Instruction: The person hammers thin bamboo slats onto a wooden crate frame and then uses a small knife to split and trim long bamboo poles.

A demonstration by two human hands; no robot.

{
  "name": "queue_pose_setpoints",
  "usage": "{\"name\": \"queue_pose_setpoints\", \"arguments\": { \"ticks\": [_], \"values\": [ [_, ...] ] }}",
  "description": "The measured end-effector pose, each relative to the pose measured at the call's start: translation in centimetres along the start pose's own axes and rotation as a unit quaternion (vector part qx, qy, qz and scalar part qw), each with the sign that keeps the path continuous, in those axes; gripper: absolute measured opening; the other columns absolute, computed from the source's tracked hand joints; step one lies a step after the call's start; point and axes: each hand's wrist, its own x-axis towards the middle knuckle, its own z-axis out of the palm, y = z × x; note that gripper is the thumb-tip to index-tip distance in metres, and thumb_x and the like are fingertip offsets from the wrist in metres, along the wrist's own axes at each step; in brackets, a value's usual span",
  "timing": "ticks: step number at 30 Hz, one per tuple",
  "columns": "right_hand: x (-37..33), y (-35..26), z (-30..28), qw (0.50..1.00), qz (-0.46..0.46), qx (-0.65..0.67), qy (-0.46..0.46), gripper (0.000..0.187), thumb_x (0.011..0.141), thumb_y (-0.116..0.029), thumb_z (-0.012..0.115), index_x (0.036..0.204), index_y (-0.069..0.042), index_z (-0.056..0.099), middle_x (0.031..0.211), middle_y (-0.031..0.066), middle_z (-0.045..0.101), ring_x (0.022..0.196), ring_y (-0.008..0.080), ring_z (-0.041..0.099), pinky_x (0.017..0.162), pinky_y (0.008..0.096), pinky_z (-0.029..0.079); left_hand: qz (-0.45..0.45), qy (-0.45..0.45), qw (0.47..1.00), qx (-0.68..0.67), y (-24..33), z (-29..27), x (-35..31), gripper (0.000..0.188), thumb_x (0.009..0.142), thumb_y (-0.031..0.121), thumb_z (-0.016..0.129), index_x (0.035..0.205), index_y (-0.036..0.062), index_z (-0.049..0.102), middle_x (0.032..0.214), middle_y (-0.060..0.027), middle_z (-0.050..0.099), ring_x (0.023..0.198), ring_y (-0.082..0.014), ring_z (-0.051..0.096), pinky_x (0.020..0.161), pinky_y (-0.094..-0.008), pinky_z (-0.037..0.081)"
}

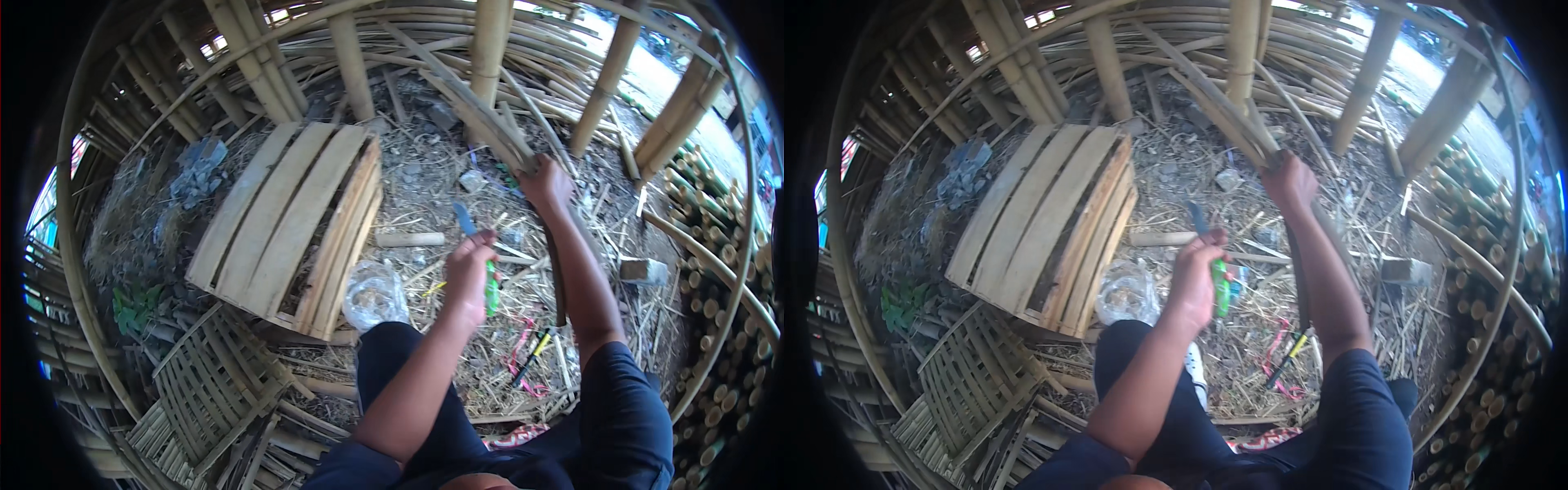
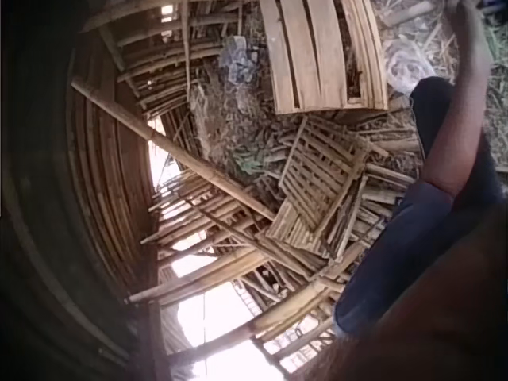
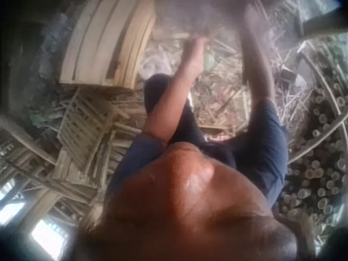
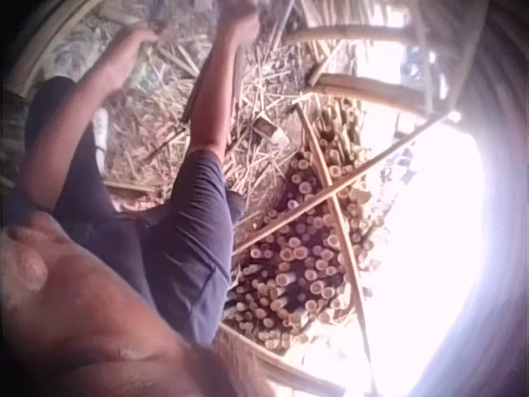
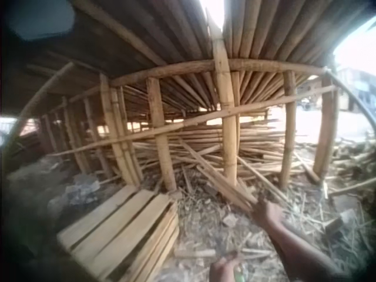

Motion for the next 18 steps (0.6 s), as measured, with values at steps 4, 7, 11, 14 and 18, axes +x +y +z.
{"name": "queue_pose_setpoints", "arguments": {
  "ticks": [4,7,11,14,18],
  "values": [
    [21.4,-6.9,-0.2,0.995,-0.094,-0.027,0.018,0.1,0.078,-0.064,0.075,0.15,-0.003,0.043,0.126,0.0244,0.067,0.113,0.0362,0.067,0.092,0.0485,0.055,-0.02,-0.003,1.0,0.02,-0.2,3.4,1.2,0.032,0.089,0.002,0.055,0.12,-0.0033,0.059,0.103,-0.008,0.058,0.082,-0.0124,0.058,0.063,-0.0272,0.051],
    [27.4,-19.4,-5.0,0.959,-0.247,0.013,0.136,0.108,0.072,-0.059,0.077,0.148,0.008,0.039,0.14,0.0316,0.054,0.132,0.0429,0.053,0.106,0.0465,0.047,0.046,0.05,0.996,0.056,-0.6,1.8,3.9,0.037,0.088,0.003,0.057,0.124,-0.002,0.057,0.099,-0.0087,0.057,0.077,-0.0097,0.056,0.062,-0.0247,0.051],
    [15.2,-25.4,-9.8,0.915,-0.323,0.24,0.009,0.091,0.09,-0.034,0.077,0.159,-0.005,0.026,0.146,0.0241,0.053,0.137,0.0394,0.049,0.114,0.0444,0.041,0.057,0.115,0.99,0.052,-0.1,0.1,5.1,0.038,0.087,0.0,0.057,0.124,-0.0001,0.057,0.099,-0.0088,0.056,0.072,-0.0103,0.055,0.059,-0.0261,0.051],
    [9.8,-16.8,-2.3,0.87,-0.374,0.261,0.189,0.039,0.095,-0.032,0.066,0.121,-0.005,0.058,0.1,0.0199,0.074,0.095,0.0414,0.07,0.081,0.05,0.055,0.038,0.125,0.991,0.038,-0.9,1.3,5.3,0.035,0.086,-0.001,0.054,0.121,0.001,0.058,0.109,-0.0078,0.054,0.07,-0.0135,0.053,0.059,-0.0289,0.051],
    [0.9,1.2,7.1,0.921,-0.206,0.308,0.121,0.027,0.09,-0.024,0.072,0.104,-0.003,0.065,0.088,0.0199,0.073,0.084,0.0405,0.071,0.073,0.0496,0.055,0.01,0.072,0.997,-0.02,-0.9,2.0,4.1,0.033,0.086,-0.003,0.051,0.118,0.0031,0.056,0.108,-0.0058,0.052,0.081,-0.0134,0.054,0.062,-0.0287,0.051]
  ]
}}
